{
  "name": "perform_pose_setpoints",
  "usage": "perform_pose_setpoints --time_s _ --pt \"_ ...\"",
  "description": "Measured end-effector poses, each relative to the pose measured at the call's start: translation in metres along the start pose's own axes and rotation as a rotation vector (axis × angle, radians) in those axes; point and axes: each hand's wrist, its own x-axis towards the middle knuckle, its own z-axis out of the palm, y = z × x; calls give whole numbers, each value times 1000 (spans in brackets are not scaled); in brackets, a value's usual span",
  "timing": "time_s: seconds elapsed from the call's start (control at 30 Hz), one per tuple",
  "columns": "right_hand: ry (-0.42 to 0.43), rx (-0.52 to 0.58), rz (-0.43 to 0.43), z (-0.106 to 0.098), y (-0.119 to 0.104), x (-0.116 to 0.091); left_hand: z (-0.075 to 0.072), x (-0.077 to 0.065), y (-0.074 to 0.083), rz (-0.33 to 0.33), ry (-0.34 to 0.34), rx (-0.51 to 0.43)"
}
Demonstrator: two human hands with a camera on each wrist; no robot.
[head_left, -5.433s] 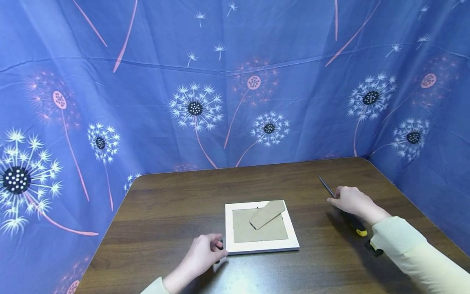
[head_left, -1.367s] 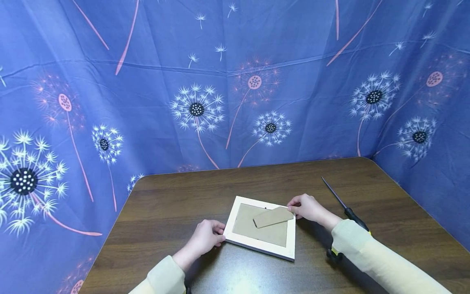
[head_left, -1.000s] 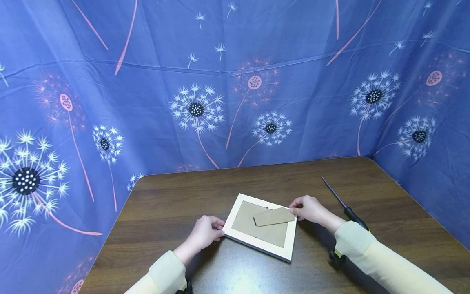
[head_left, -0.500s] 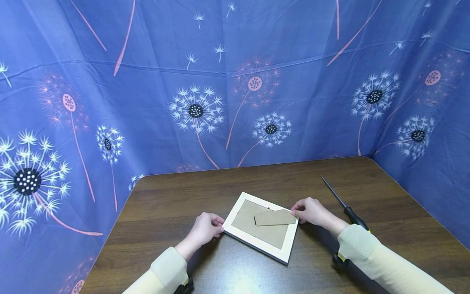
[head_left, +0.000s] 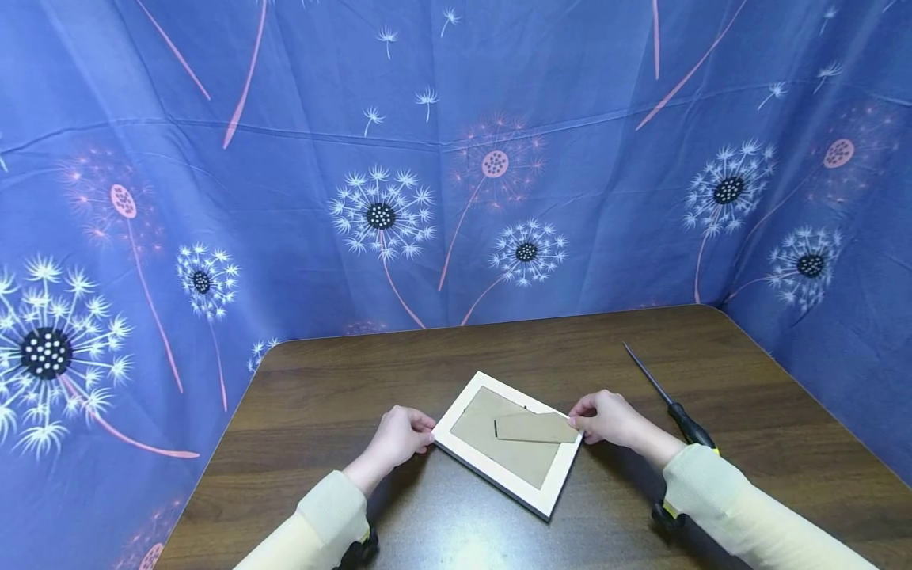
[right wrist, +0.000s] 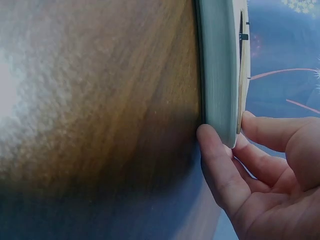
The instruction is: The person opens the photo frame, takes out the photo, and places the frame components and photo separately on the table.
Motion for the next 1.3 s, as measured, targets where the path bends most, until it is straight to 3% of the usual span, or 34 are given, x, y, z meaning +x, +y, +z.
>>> perform_pose_setpoints --time_s 0.37,0.6,1.3 --pt "-25 13 -6 -1 2 -11 4 5 1 -6 18 22" --pt "-21 12 38 1 0 -14 3 11 2 -24 31 31" --pt "-80 61 -40 4 0 -29 6 27 5 -48 71 -13"
